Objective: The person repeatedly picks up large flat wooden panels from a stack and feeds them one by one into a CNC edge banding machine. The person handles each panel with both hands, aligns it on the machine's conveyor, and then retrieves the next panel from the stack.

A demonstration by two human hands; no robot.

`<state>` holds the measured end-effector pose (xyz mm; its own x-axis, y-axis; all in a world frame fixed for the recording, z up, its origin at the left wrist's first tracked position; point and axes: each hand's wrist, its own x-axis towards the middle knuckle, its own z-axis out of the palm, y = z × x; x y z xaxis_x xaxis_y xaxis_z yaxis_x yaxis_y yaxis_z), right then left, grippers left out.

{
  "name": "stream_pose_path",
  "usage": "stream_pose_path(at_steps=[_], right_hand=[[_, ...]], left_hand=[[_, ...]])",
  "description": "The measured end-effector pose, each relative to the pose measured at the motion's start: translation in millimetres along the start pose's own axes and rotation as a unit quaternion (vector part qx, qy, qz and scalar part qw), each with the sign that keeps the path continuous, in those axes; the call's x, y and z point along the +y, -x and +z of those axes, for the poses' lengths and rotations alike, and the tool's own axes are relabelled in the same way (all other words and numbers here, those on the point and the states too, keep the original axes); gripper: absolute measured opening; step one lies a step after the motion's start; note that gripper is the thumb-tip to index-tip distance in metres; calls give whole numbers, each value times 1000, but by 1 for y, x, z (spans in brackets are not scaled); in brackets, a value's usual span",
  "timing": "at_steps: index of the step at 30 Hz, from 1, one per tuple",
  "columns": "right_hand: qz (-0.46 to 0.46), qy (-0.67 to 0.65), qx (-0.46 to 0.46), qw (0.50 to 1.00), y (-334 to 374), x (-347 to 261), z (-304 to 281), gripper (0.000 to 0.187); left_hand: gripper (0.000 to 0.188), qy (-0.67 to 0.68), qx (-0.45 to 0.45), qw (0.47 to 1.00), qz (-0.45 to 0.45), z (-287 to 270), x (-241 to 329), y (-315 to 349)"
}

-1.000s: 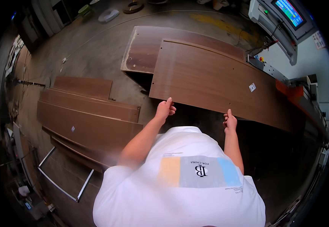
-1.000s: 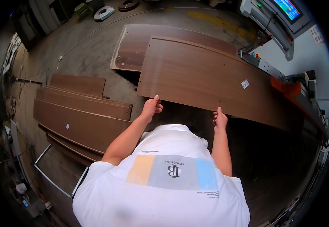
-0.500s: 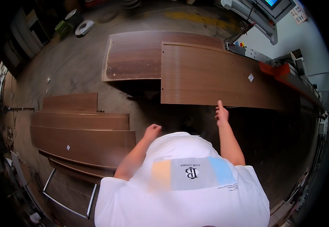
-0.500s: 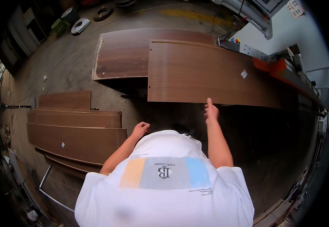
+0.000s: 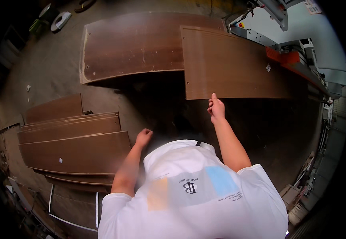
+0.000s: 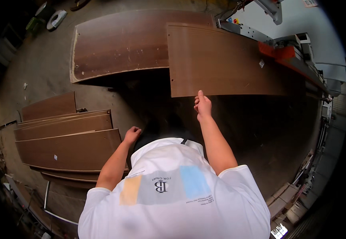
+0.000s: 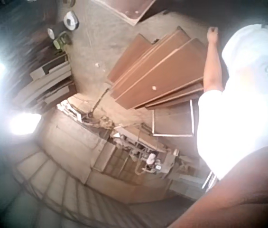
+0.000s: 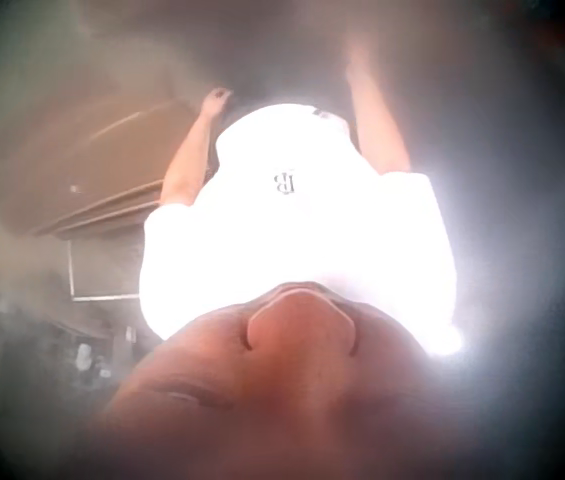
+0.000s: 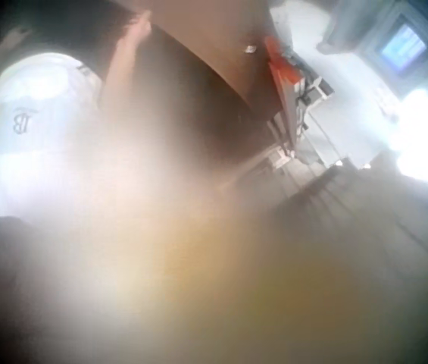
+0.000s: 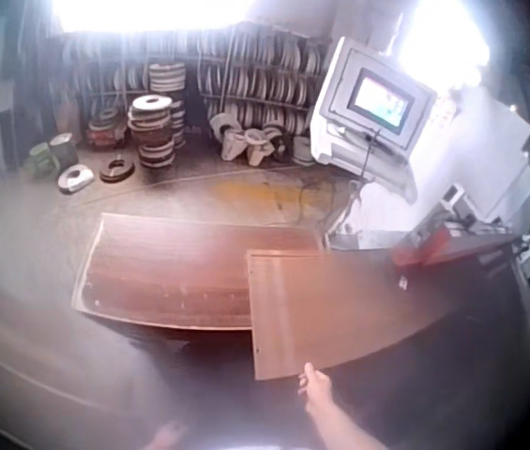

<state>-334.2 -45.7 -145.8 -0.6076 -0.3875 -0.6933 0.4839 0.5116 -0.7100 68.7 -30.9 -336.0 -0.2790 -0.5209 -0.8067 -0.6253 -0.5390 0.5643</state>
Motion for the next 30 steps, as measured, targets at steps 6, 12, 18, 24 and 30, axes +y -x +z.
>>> stream_pose_path(at_steps=[6, 12, 18, 24, 30], right_hand=[[-47, 33, -18, 998, -21, 49, -47, 46], [67, 683, -263, 678, -16, 171, -82, 91], [161, 682, -319, 638, -135, 184, 9, 82], [-294, 610, -21, 735, -330, 136, 54, 64], [-248, 453, 26, 856, -456, 92, 80, 58]], left_hand=[[71, -231, -139, 962, -33, 69, -12, -8], [79, -263, -153, 948, -91, 115, -9, -16], [73, -241, -100, 956, -132, 144, -18, -27], [53, -248, 1, 962, -118, 167, -26, -44], [44, -197, 71, 972, -105, 177, -30, -48]])
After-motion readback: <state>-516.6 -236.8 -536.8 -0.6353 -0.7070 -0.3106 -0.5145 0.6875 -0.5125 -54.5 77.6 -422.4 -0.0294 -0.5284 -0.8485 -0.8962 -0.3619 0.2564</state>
